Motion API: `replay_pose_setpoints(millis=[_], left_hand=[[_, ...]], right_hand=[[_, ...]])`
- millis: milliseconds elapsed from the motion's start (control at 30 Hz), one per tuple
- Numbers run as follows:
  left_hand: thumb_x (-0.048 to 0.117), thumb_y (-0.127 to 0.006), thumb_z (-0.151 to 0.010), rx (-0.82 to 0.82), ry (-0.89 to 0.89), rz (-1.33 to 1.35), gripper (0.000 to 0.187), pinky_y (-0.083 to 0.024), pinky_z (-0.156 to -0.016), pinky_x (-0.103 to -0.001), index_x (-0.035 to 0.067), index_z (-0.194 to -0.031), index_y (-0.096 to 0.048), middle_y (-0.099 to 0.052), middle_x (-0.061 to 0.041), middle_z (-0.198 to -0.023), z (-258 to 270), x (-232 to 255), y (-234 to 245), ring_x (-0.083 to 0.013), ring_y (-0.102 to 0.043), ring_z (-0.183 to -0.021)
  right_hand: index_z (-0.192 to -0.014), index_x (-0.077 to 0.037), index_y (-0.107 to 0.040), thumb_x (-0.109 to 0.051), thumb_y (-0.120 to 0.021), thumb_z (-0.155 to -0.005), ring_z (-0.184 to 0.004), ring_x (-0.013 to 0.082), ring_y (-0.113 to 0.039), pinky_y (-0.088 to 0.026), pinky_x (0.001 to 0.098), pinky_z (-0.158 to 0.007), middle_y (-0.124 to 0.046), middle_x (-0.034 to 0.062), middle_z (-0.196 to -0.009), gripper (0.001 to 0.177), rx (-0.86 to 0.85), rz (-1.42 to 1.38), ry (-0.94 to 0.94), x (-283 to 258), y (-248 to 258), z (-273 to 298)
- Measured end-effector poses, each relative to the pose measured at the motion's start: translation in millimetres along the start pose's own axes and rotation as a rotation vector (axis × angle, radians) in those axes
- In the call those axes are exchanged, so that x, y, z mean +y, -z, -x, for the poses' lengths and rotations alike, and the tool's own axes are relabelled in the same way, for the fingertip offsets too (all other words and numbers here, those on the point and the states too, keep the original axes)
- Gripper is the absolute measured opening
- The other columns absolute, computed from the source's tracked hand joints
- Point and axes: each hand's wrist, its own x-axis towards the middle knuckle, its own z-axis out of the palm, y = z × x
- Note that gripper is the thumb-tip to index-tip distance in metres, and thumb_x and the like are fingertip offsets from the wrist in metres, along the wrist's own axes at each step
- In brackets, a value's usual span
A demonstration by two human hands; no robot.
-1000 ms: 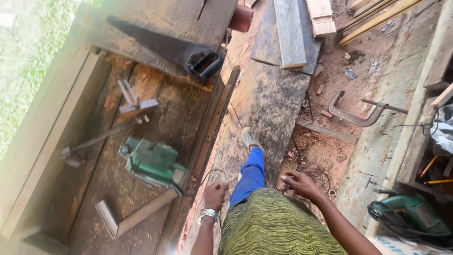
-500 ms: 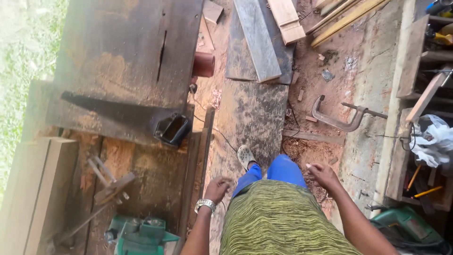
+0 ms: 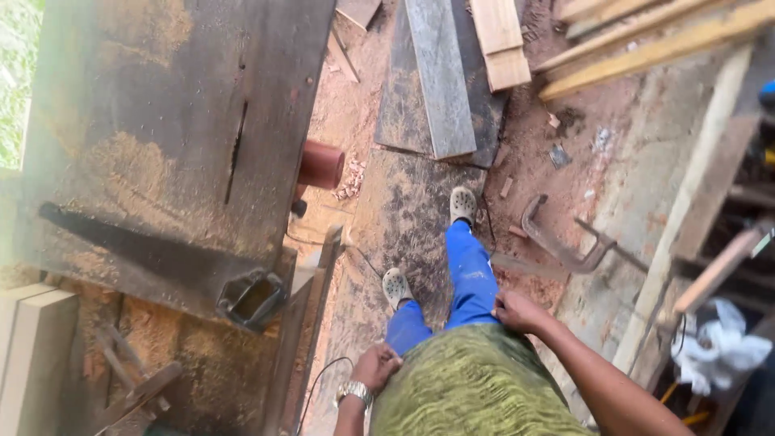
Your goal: The person uses an electric planer to smooth and level several wooden boards on a workbench.
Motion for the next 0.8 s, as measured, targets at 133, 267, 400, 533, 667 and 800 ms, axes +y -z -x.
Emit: replay_pose_setpoints(millis=[133, 267, 400, 533, 667, 800], left_hand=[[0.032, -0.071, -0.091, 0.053, -0.043, -0.213, 0.022, -0.054, -0.080, -0.042, 0.010, -0.095, -0.068, -0.073, -0.014, -0.090, -23, 33, -30, -0.0327, -0.069, -0.089], [0.024, -0.068, -0.093, -0.049, -0.172, 0.086, 0.015, -0.056, -0.083, -0.035, 0.009, -0.096, -0.070, -0.077, -0.008, -0.090, -62, 32, -52, -0.0212, -0.074, -0.091], [0.027, -0.072, -0.090, -0.011, -0.115, 0.249, 0.025, -0.058, -0.088, -0.032, 0.009, -0.108, -0.072, -0.080, -0.006, -0.093, -142, 29, -50, -0.0153, -0.076, -0.092], [0.032, -0.075, -0.088, 0.096, 0.042, 0.329, 0.039, -0.059, -0.091, -0.030, 0.011, -0.121, -0.073, -0.081, -0.005, -0.097, -234, 50, -33, -0.0134, -0.077, -0.094], [0.034, -0.074, -0.089, 0.183, -0.028, 0.484, 0.044, -0.057, -0.093, -0.030, 0.005, -0.121, -0.074, -0.080, -0.010, -0.112, -348, 126, 22, -0.0145, -0.074, -0.103], [0.043, -0.068, -0.091, 0.217, -0.069, 0.377, 0.051, -0.057, -0.092, -0.034, 0.006, -0.125, -0.070, -0.076, -0.012, -0.122, -512, 155, 44, -0.0213, -0.073, -0.106]], right_hand=[[-0.089, -0.004, -0.073, -0.036, -0.073, -0.089, -0.075, 0.0243, -0.065, -0.054, 0.0405, -0.072, -0.073, 0.0161, -0.079, 0.032, -0.146, -0.140, -0.025, 22, 85, -60], [-0.101, -0.004, -0.072, -0.041, -0.074, -0.085, -0.080, 0.0198, -0.067, -0.055, 0.0407, -0.073, -0.073, 0.0097, -0.087, 0.040, -0.002, -0.427, -0.154, 50, 149, -147], [-0.116, -0.003, -0.072, -0.046, -0.075, -0.085, -0.099, 0.0246, -0.072, -0.055, 0.0388, -0.089, -0.076, 0.0148, -0.105, 0.053, 0.168, -0.260, -0.135, 82, 166, -256], [-0.127, 0.001, -0.065, -0.047, -0.075, -0.084, -0.110, 0.0276, -0.072, -0.054, 0.0392, -0.095, -0.075, 0.0187, -0.117, 0.065, 0.180, -0.357, -0.128, 113, 161, -363], [-0.136, 0.005, -0.059, -0.044, -0.075, -0.087, -0.115, 0.0282, -0.069, -0.053, 0.0378, -0.098, -0.073, 0.0220, -0.122, 0.071, 0.276, -0.494, -0.183, 128, 155, -447], [-0.137, 0.004, -0.059, -0.044, -0.076, -0.084, -0.114, 0.0263, -0.071, -0.053, 0.0364, -0.098, -0.075, 0.0206, -0.123, 0.074, 0.329, -0.538, -0.267, 160, 140, -528]])
